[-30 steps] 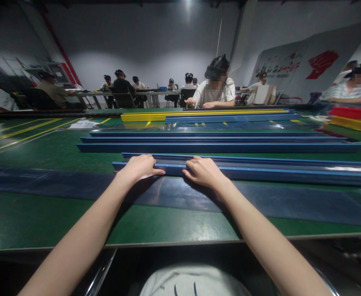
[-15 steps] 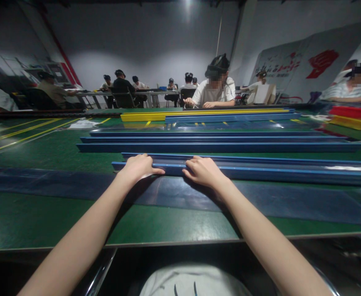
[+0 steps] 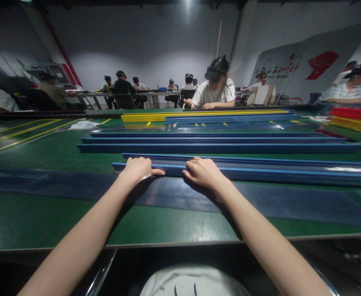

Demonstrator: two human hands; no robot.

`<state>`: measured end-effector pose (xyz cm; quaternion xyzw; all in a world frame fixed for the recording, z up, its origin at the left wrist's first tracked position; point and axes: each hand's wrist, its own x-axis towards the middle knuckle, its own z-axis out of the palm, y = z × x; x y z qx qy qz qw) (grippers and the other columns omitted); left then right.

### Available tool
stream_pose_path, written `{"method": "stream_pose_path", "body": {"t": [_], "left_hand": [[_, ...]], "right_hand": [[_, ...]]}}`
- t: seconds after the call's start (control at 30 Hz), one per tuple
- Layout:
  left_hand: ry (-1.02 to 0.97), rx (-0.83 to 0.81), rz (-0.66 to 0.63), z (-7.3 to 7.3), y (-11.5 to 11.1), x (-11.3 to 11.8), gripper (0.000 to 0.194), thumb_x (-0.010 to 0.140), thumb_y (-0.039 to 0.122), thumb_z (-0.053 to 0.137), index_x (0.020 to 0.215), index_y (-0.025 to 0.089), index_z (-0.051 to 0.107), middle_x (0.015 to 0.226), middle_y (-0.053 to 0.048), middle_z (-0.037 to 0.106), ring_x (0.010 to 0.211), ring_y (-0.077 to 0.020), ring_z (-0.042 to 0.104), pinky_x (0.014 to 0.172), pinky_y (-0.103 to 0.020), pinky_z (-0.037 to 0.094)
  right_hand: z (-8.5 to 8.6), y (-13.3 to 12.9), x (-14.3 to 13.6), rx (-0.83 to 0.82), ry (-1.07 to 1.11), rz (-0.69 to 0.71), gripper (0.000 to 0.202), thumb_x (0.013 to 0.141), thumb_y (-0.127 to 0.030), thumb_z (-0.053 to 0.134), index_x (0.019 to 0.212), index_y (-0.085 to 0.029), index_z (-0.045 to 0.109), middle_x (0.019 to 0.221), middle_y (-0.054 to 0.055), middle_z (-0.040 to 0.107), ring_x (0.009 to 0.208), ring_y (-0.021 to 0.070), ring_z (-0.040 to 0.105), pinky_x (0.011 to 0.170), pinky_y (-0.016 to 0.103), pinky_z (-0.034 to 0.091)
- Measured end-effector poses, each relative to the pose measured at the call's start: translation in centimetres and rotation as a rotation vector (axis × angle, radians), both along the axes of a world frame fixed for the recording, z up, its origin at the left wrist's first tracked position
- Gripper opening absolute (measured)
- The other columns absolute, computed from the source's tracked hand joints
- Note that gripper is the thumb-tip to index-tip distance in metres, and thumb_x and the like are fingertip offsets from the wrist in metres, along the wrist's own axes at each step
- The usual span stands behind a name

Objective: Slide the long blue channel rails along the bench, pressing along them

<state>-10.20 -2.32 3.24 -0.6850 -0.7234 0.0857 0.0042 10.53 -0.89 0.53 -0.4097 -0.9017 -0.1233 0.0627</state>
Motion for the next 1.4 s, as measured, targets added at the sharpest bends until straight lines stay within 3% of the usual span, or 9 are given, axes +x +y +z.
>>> {"method": "stream_pose_path", "body": {"t": [0.4, 0.6, 1.1, 1.4], "left_hand": [[0.036, 0.073, -0.130, -0.5, -0.4, 0.5, 0.064, 0.079, 0.064, 0.034, 0.098, 0.011, 0.064, 0.098, -0.020, 0.064, 0.095, -0.0301, 0.059, 0.082, -0.038, 0.040], [0.032, 0.085, -0.154, -0.4, -0.5, 0.6, 0.055, 0.076, 0.058, 0.047, 0.096, 0.010, 0.065, 0.097, -0.019, 0.064, 0.093, -0.0299, 0.059, 0.081, -0.035, 0.042], [0.019, 0.087, -0.157, -0.3, -0.4, 0.5, 0.054, 0.075, 0.058, 0.049, 0.097, 0.011, 0.065, 0.096, -0.019, 0.065, 0.093, -0.0305, 0.060, 0.078, -0.036, 0.044], [0.026, 0.156, -0.195, 0.0, -0.2, 0.5, 0.044, 0.068, 0.055, 0.059, 0.087, 0.016, 0.065, 0.092, -0.012, 0.066, 0.089, -0.0273, 0.061, 0.072, -0.031, 0.045]], "right_hand": [[0.0, 0.1, 0.0, 0.000, -0.002, 0.004, 0.035, 0.087, -0.039, 0.033, 0.090, -0.016, 0.059, 0.091, 0.009, 0.064, 0.086, 0.0175, 0.056, 0.061, 0.024, 0.032], [0.0, 0.1, 0.0, 0.009, 0.008, 0.012, 0.034, 0.087, -0.038, 0.034, 0.091, -0.015, 0.059, 0.092, 0.009, 0.064, 0.086, 0.0177, 0.056, 0.061, 0.024, 0.032], [-0.6, 0.2, -0.3, 0.035, 0.027, 0.077, 0.028, 0.086, -0.036, 0.037, 0.091, -0.016, 0.056, 0.091, 0.008, 0.063, 0.083, 0.0163, 0.055, 0.061, 0.024, 0.032], [-1.4, 0.7, -0.4, 0.108, 0.061, 0.077, 0.019, 0.086, -0.029, 0.041, 0.081, -0.017, 0.054, 0.082, 0.006, 0.062, 0.076, 0.0144, 0.054, 0.058, 0.024, 0.029]]}}
